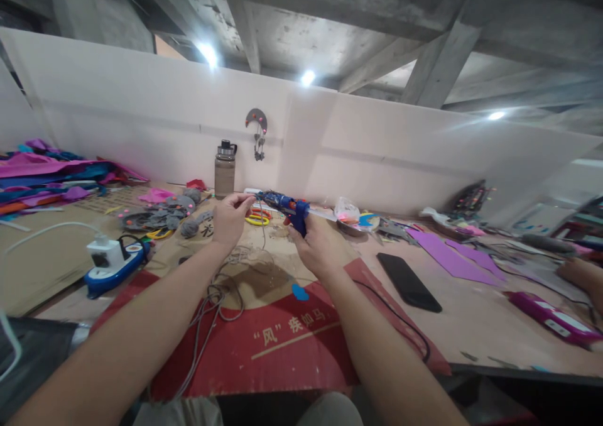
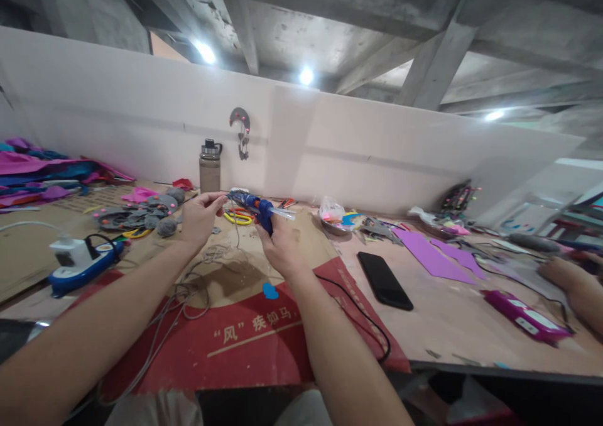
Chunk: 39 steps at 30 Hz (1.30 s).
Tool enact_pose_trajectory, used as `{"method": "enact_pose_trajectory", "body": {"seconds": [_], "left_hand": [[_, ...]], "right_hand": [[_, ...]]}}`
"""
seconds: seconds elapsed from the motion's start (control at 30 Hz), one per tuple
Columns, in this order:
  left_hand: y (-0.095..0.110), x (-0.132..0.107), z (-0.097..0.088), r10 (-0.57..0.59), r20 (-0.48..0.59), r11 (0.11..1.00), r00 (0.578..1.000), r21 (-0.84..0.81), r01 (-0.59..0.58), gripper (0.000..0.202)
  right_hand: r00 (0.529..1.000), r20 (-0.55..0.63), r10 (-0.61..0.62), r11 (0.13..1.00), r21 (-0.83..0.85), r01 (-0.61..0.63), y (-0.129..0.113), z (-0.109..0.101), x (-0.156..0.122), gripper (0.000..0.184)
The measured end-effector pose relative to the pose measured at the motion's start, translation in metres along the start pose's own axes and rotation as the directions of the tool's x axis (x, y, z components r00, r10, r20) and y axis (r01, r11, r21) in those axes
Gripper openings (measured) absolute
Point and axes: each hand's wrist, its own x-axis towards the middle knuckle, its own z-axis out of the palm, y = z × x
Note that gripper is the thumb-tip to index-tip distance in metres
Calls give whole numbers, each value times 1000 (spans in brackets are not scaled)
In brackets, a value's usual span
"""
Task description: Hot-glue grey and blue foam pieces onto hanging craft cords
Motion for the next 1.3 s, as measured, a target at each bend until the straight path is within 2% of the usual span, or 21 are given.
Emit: {"method": "enact_pose_trajectory", "body": {"seconds": [0.37,0.7,1.3], "left_hand": [[2,-1,0,36,1,999,999,12,-36,21],[2,-1,0,38,-5,999,999,15,-38,23],[0,0,0,50,-16,999,999,18,-50,24]], "right_hand": [[1000,-9,-25,999,-27,25,7,7,0,22],[1000,1,-4,997,-82,4,-1,2,-2,23],[1000,-12,5,998,-67,-6,4,5,-2,22]]}}
